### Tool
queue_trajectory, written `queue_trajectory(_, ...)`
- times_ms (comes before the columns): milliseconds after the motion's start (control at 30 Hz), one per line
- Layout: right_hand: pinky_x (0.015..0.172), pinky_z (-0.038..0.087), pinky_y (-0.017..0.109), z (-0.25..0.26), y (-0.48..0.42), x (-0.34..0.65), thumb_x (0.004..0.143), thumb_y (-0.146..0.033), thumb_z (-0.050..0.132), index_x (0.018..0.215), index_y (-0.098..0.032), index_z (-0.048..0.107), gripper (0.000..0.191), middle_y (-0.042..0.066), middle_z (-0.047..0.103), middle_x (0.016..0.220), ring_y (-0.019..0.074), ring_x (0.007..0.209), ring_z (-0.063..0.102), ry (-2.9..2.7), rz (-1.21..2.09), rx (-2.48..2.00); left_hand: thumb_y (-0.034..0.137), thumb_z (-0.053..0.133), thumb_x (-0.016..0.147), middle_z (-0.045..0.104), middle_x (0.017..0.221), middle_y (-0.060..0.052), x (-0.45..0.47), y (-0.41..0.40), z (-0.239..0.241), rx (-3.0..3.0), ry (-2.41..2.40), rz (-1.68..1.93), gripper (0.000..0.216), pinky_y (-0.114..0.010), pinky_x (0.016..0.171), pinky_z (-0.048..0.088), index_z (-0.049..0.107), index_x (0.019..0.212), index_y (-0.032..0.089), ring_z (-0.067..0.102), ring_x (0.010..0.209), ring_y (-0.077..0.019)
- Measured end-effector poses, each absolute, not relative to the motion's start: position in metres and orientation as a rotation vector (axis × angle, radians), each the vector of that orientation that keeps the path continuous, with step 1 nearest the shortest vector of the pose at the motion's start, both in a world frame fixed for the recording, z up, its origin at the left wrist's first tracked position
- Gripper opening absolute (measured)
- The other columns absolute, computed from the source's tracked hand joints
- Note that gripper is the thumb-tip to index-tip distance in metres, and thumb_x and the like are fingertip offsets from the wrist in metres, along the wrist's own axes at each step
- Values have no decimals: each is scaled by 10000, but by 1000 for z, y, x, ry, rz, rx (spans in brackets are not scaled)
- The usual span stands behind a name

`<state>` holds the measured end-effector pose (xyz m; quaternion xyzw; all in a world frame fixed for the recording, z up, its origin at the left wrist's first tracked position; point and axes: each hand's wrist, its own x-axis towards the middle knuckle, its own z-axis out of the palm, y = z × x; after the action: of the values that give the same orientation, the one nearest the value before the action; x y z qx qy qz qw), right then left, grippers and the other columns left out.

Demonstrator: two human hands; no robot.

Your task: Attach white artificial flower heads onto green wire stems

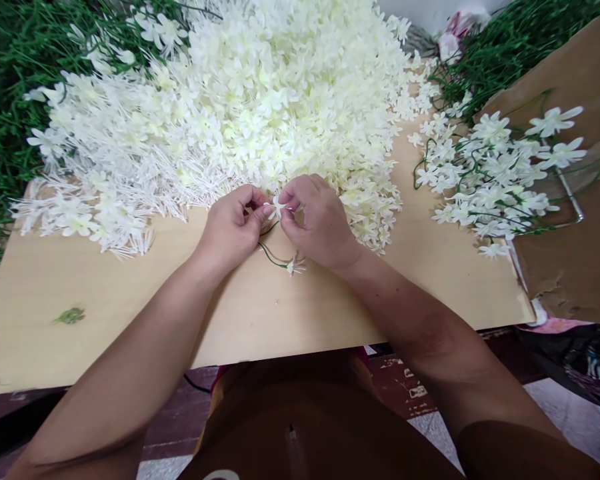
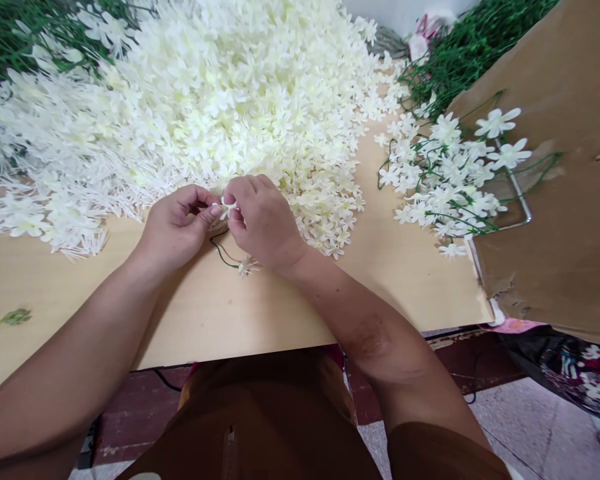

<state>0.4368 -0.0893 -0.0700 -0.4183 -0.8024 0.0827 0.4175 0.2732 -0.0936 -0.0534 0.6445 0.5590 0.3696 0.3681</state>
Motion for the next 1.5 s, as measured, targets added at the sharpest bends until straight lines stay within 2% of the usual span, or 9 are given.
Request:
queue_trajectory(167, 811, 504, 366, -71, -91, 434, 796, -53, 531, 877, -230, 468, 204, 24, 621, 842, 202, 863, 576, -2030, 255, -1074, 166, 619, 777, 617, 733, -2, 272, -93, -55, 1771, 1399, 973, 53, -318, 684, 452, 595, 747, 202, 557, 708, -162)
queue_trajectory(333, 854, 516, 358, -69, -90, 438, 848, -95, 556, 1041, -198, 544, 219, 11, 622, 823, 185, 872, 617, -1953, 482, -1108, 172, 630, 777, 656, 802, -24, 270, -94, -51, 1824, 1319, 1021, 70, -348, 792, 499, 601, 726, 210, 606, 811, -189)
queue_trajectory(600, 802, 522, 323, -61, -87, 442, 874, -197, 607, 856, -188, 605, 20, 15, 643, 834, 152, 852, 612, -1770, 769, -1039, 297, 736, 788, 654, 700, -6, 266, -91, -47, 1469, 1147, 1134, 139, -270, 657, 539, 644, 817, 196, 623, 654, -136)
queue_trajectory(800, 792, 517, 310, -62, -88, 440, 863, -278, 645, 820, -186, 591, 114, -1, 605, 793, 135, 822, 589, -1686, 870, -1020, 263, 757, 766, 644, 673, 4, 266, -89, -48, 1458, 1219, 1107, 123, -260, 607, 519, 657, 804, 203, 597, 618, -127)
queue_trajectory(1033, 740, 528, 279, -61, -91, 433, 794, -541, 729, 844, -205, 555, 382, 8, 582, 874, 128, 834, 587, -1572, 1041, -996, 404, 743, 801, 607, 702, -8, 270, -90, -49, 1467, 1270, 1058, 242, -286, 602, 470, 587, 779, 220, 548, 633, -142)
queue_trajectory(1167, 687, 509, 259, -58, -93, 431, 800, -539, 730, 829, -207, 537, 384, -15, 577, 795, 105, 745, 572, -1539, 1111, -962, 353, 708, 832, 607, 723, -2, 272, -91, -48, 1436, 1252, 1047, 200, -280, 613, 467, 565, 791, 218, 538, 635, -135)
queue_trajectory(1300, 682, 502, 259, -55, -90, 438, 844, -447, 703, 791, -206, 535, 298, -24, 564, 761, 95, 726, 560, -1545, 1057, -985, 276, 614, 872, 601, 740, -10, 273, -92, -54, 1610, 1311, 1002, 92, -306, 657, 463, 562, 822, 219, 558, 683, -160)
queue_trajectory(1400, 669, 509, 257, -54, -86, 444, 832, -415, 713, 791, -210, 545, 269, -31, 546, 744, 94, 716, 559, -1519, 1099, -949, 245, 640, 827, 612, 791, -43, 278, -93, -61, 2003, 1456, 856, 85, -364, 742, 450, 571, 796, 207, 586, 798, -218)
queue_trajectory(1500, 650, 522, 263, -53, -83, 448, 792, -472, 750, 773, -217, 539, 332, -36, 540, 721, 97, 687, 555, -1515, 1204, -927, 199, 633, 809, 623, 857, -98, 287, -93, -63, 2330, 1605, 645, 86, -422, 790, 421, 571, 750, 191, 590, 906, -291)
